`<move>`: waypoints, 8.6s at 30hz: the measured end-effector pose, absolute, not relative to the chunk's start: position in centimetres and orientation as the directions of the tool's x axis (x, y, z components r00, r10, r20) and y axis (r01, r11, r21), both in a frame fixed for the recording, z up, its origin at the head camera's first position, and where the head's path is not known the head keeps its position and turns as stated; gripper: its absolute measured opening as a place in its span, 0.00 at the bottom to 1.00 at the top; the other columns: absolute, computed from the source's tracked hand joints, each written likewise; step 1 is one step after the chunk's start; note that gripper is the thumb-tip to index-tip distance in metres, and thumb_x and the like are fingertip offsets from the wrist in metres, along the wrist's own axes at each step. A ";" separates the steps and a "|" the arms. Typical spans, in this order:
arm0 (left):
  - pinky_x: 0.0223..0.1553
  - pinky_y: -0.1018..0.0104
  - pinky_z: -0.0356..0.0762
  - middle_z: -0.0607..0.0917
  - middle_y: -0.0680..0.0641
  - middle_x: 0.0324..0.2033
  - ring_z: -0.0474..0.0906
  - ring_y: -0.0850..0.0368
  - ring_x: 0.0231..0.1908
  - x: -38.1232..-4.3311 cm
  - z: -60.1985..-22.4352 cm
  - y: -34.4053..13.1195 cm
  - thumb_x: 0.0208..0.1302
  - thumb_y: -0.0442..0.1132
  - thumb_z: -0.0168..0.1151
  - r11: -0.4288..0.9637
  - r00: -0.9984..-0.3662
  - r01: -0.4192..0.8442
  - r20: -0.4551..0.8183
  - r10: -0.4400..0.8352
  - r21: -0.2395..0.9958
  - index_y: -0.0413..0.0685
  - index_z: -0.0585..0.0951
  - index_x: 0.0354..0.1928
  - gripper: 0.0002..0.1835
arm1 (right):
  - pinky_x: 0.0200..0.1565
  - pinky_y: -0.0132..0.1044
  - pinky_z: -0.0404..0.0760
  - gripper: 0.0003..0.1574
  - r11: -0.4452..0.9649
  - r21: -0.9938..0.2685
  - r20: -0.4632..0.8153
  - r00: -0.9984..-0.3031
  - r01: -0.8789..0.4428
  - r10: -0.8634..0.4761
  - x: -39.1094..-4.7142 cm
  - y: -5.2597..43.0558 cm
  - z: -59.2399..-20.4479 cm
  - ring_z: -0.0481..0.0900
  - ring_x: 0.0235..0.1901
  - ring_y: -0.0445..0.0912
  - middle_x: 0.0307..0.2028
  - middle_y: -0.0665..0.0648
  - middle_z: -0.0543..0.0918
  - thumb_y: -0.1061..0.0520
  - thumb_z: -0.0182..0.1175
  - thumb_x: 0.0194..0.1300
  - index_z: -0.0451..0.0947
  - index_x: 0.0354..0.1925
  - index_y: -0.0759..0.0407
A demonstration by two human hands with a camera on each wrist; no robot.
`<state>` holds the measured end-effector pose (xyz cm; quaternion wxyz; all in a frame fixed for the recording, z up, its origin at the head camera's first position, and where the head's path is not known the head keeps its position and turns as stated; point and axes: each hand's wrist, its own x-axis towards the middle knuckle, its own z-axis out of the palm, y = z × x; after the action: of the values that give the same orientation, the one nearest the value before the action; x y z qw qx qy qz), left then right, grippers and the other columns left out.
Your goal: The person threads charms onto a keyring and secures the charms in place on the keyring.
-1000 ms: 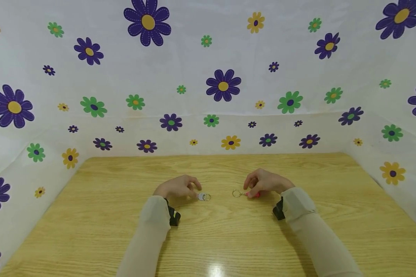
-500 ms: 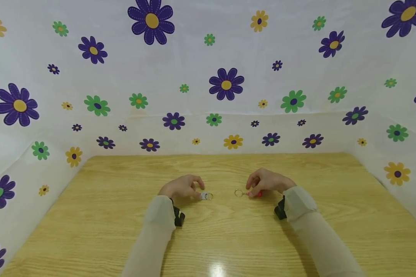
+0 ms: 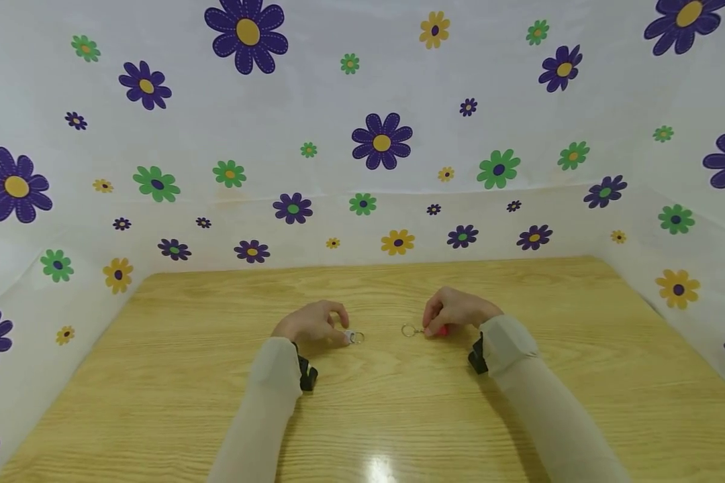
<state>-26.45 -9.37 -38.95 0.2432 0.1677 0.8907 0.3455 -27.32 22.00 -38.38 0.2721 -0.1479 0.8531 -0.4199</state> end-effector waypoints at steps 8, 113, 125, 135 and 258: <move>0.29 0.65 0.61 0.74 0.50 0.22 0.65 0.58 0.24 -26.3 -38.9 -9.5 0.62 0.38 0.74 0.718 -0.865 0.150 -0.262 0.429 0.680 0.49 0.81 0.41 0.10 | 0.27 0.30 0.67 0.04 0.646 -0.758 -0.319 -0.809 -0.095 -0.494 -27.7 21.2 -37.7 0.69 0.22 0.40 0.23 0.50 0.79 0.68 0.70 0.60 0.84 0.30 0.67; 0.29 0.69 0.65 0.90 0.43 0.35 0.70 0.61 0.21 -24.8 -39.7 -7.1 0.79 0.36 0.53 0.344 -0.824 0.010 -0.188 0.535 0.939 0.35 0.76 0.42 0.09 | 0.20 0.30 0.62 0.04 0.501 -0.862 -0.134 -0.919 -0.076 -0.370 -26.3 19.5 -37.6 0.73 0.20 0.43 0.32 0.61 0.88 0.69 0.59 0.69 0.77 0.40 0.73; 0.32 0.67 0.68 0.89 0.44 0.35 0.72 0.57 0.26 -25.1 -39.8 -6.3 0.76 0.35 0.57 0.309 -0.847 0.055 -0.120 0.518 0.949 0.38 0.80 0.41 0.07 | 0.20 0.29 0.62 0.03 0.495 -0.863 -0.125 -0.909 -0.098 -0.398 -26.3 18.7 -37.6 0.71 0.20 0.41 0.30 0.60 0.88 0.68 0.62 0.67 0.81 0.37 0.71; 0.33 0.65 0.69 0.90 0.44 0.37 0.72 0.57 0.25 -25.1 -39.8 -6.0 0.75 0.35 0.60 0.307 -0.873 0.033 -0.122 0.472 0.951 0.37 0.77 0.46 0.07 | 0.20 0.29 0.62 0.03 0.489 -0.868 -0.142 -0.906 -0.079 -0.399 -26.2 18.0 -37.8 0.71 0.20 0.41 0.31 0.61 0.88 0.69 0.62 0.66 0.80 0.37 0.72; 0.21 0.70 0.57 0.89 0.39 0.33 0.63 0.61 0.16 -25.2 -39.6 -5.8 0.73 0.30 0.59 0.332 -0.902 0.155 -0.003 0.431 0.930 0.35 0.83 0.51 0.09 | 0.25 0.31 0.64 0.06 0.246 -0.969 -0.149 -0.819 0.009 -0.554 -26.1 17.1 -38.7 0.67 0.22 0.42 0.28 0.53 0.75 0.62 0.58 0.73 0.76 0.37 0.65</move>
<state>-25.20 -5.76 -39.56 0.1256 0.1816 0.8064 0.5487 -26.10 17.06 -38.67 0.2401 -0.1811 0.7519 -0.5866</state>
